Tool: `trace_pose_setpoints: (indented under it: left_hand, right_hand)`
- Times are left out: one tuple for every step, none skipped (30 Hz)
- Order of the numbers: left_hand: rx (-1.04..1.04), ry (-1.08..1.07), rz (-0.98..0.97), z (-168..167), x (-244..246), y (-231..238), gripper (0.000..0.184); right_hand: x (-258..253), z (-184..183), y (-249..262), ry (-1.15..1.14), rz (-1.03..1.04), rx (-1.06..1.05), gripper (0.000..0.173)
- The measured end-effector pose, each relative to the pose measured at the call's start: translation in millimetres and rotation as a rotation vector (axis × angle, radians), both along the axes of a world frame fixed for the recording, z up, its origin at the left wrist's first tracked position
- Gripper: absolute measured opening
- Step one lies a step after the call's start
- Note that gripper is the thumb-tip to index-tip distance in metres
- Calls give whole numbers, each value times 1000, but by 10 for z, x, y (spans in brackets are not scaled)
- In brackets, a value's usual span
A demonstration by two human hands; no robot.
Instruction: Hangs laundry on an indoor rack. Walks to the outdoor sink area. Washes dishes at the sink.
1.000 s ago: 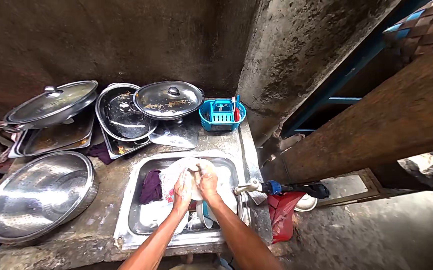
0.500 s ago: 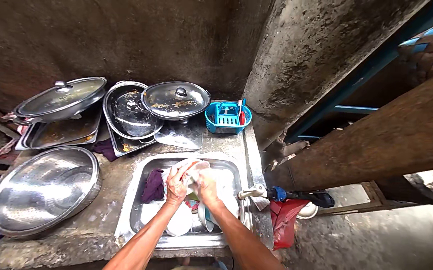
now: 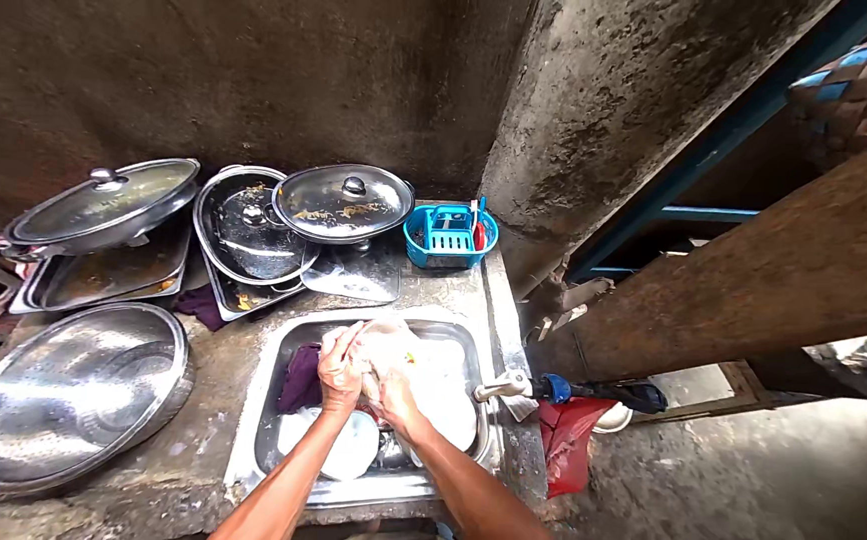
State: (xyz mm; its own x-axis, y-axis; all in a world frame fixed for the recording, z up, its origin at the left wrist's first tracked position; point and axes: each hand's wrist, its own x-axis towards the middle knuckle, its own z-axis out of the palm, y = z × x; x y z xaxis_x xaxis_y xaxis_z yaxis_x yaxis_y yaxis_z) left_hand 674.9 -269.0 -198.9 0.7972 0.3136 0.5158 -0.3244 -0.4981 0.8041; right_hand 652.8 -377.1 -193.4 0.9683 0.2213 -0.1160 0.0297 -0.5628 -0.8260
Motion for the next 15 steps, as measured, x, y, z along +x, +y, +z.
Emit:
trace_pose_setpoints:
  left_hand:
    - [-1,13,19,5,-41,21,28]
    - [-11,51,38,7,-115,13,27]
    - [-34,99,53,12,-181,-30,27]
    - [-80,164,64,8,-237,-91,28]
    - [-141,234,79,-18,-289,-144,29]
    - [-189,289,96,-41,-322,-178,31]
    - [-199,339,111,-35,-314,-195,33]
    - [-184,384,116,-19,-279,-172,34]
    - [-155,403,107,-3,-237,-103,34]
    - [-123,380,90,0,-192,-5,32]
    - [-93,359,61,-4,-172,94,31]
    - [-59,344,41,7,-186,171,29]
    - [-34,337,27,31,-206,206,28]
    - [-28,348,12,58,-242,193,28]
    - [-35,375,-1,84,-292,140,29]
  right_hand:
    - [29,26,-46,-9,36,-166,36]
    - [87,28,-87,-68,15,-288,35]
    - [183,26,-131,-158,-53,-348,35]
    - [285,26,-150,-263,-147,-348,35]
    - [344,35,-122,-327,-221,-298,35]
    - [336,34,-48,-342,-261,-205,34]
    - [271,28,39,-310,-261,-96,34]
    - [158,32,107,-216,-201,-15,34]
    - [35,30,132,-102,-85,26,36]
    - [-45,10,117,-39,47,6,36]
    - [-90,-7,73,-22,169,-62,34]
    - [-89,0,16,-9,265,-166,33]
    - [-29,2,-42,-39,302,-280,31]
    - [52,-30,-94,-131,251,-355,29]
    - [140,-16,-127,-144,175,-390,31]
